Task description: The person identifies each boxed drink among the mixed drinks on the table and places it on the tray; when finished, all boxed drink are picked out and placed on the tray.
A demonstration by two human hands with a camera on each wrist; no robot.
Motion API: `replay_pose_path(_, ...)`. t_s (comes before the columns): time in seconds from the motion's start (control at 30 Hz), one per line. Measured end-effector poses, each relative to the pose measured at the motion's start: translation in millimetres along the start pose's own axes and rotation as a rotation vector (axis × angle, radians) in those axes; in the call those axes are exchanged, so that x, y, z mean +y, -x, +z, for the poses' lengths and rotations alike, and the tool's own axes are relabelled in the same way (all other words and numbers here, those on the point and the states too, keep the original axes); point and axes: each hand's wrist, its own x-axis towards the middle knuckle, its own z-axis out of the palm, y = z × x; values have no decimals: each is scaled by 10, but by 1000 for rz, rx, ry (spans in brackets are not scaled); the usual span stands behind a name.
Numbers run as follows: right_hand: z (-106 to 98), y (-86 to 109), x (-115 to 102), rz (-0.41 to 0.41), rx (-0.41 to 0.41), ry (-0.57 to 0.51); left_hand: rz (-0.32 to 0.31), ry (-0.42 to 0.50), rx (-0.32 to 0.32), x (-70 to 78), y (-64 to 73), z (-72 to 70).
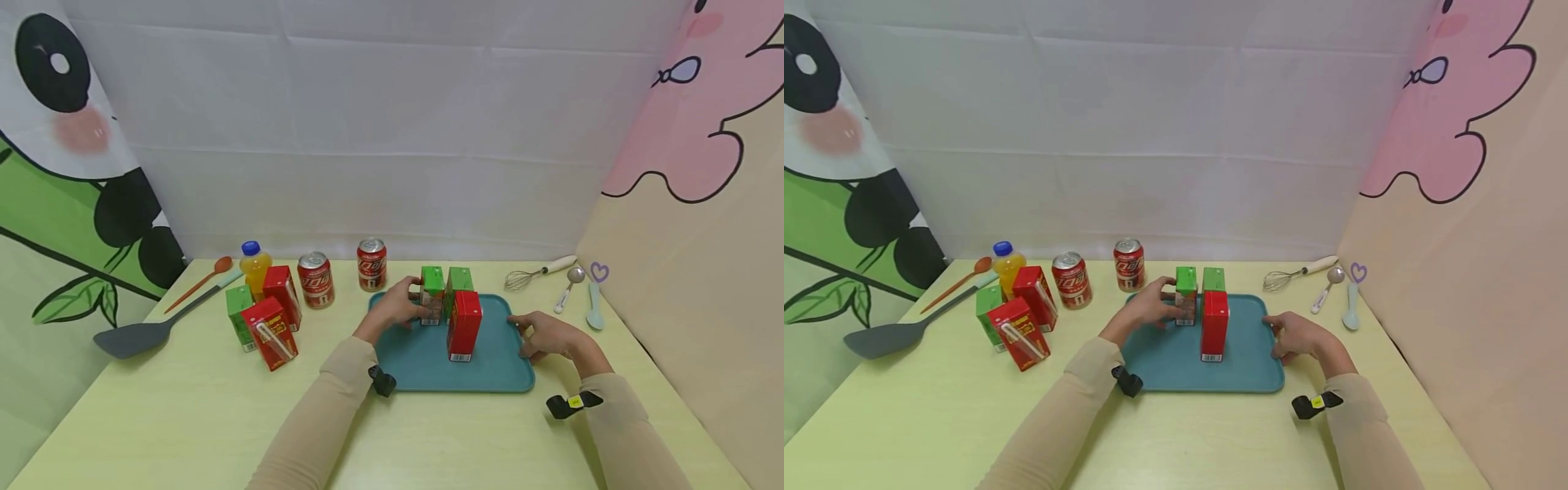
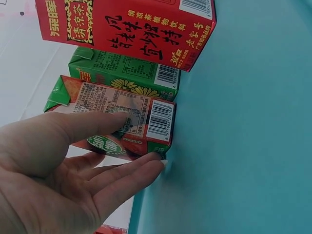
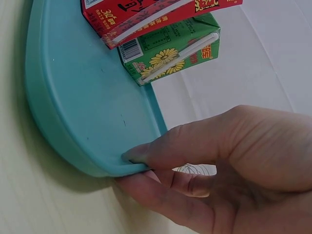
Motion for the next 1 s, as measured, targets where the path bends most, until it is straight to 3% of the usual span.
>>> replay_pose_path(0.17,8,1,-5,11,-3,-5,2,-35,16,-12,57,4)
replay_pose_path(0.33,15,16,1,26,4,2,22,-89,59,-24,202,-41)
replay_pose_path(0.77,-27,16,-39,28,-6,23,163,-180,134,196,863,-518)
replay_pose_path(1.0,1,17,-24,18,0,12,239,-237,153,275,1179,-688)
